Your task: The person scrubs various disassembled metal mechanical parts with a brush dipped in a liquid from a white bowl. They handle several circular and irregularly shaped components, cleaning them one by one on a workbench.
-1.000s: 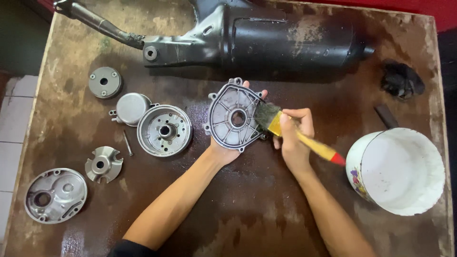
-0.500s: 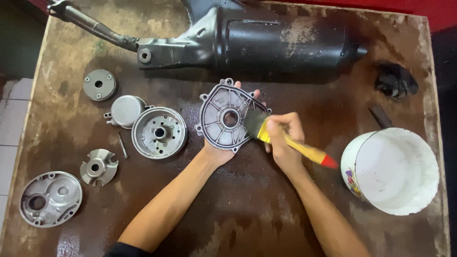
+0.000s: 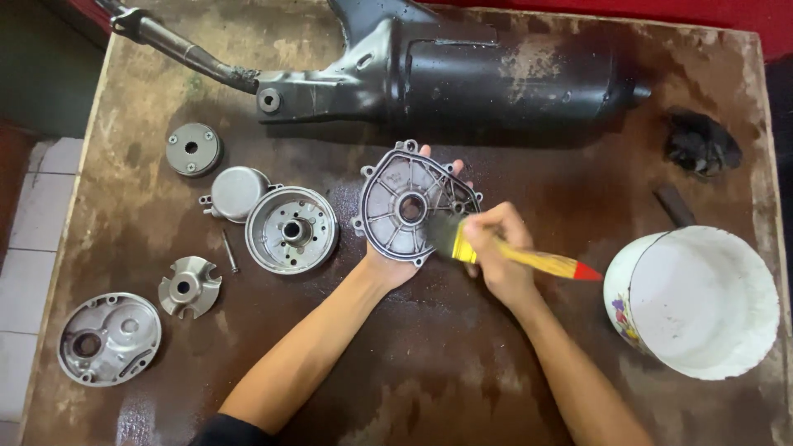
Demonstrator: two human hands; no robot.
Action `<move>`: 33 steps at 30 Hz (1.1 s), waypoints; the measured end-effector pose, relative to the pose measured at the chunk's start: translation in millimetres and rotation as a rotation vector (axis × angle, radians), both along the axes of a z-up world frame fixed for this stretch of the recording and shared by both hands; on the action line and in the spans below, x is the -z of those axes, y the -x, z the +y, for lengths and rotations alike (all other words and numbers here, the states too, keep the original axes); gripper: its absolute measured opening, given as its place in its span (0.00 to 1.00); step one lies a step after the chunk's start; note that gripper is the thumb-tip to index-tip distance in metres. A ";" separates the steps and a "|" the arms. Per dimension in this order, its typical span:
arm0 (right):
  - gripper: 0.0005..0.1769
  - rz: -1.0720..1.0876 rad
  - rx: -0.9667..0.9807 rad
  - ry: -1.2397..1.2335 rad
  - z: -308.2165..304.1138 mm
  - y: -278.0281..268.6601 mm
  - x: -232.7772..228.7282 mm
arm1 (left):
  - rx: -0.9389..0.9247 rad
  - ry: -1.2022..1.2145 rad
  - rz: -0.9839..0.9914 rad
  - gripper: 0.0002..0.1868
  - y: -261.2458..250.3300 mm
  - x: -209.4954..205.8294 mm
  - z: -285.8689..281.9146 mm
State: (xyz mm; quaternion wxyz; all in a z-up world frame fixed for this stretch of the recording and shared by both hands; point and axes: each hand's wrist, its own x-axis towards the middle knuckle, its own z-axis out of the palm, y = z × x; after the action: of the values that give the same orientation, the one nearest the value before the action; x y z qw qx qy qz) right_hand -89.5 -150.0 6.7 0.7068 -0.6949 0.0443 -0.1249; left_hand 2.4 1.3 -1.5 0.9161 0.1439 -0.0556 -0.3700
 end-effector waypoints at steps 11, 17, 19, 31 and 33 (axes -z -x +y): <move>0.08 -0.053 0.026 0.053 -14.4 -6.9 -5.8 | 0.043 0.029 -0.043 0.30 2.5 -10.7 3.5; 0.07 0.116 0.032 0.475 -38.3 31.7 -106.8 | -0.047 -0.045 -0.115 0.25 5.1 -16.5 0.7; 0.07 0.248 0.100 0.530 -58.3 51.7 -135.8 | 0.001 0.035 0.031 0.26 5.1 -14.2 0.7; 0.06 0.627 0.535 0.789 -167.7 116.3 -103.9 | 0.025 -0.186 -0.043 0.31 8.2 -17.2 -1.4; 0.07 0.719 0.531 0.880 -170.3 119.7 -92.2 | 0.022 -0.018 0.046 0.32 6.0 -12.1 1.5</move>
State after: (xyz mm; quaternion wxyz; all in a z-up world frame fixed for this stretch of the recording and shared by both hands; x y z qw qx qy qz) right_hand -209.2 -320.2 98.9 0.2401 -0.8847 0.3948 -0.0615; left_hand -3.6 2.8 10.6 0.9117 0.1429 -0.0327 -0.3837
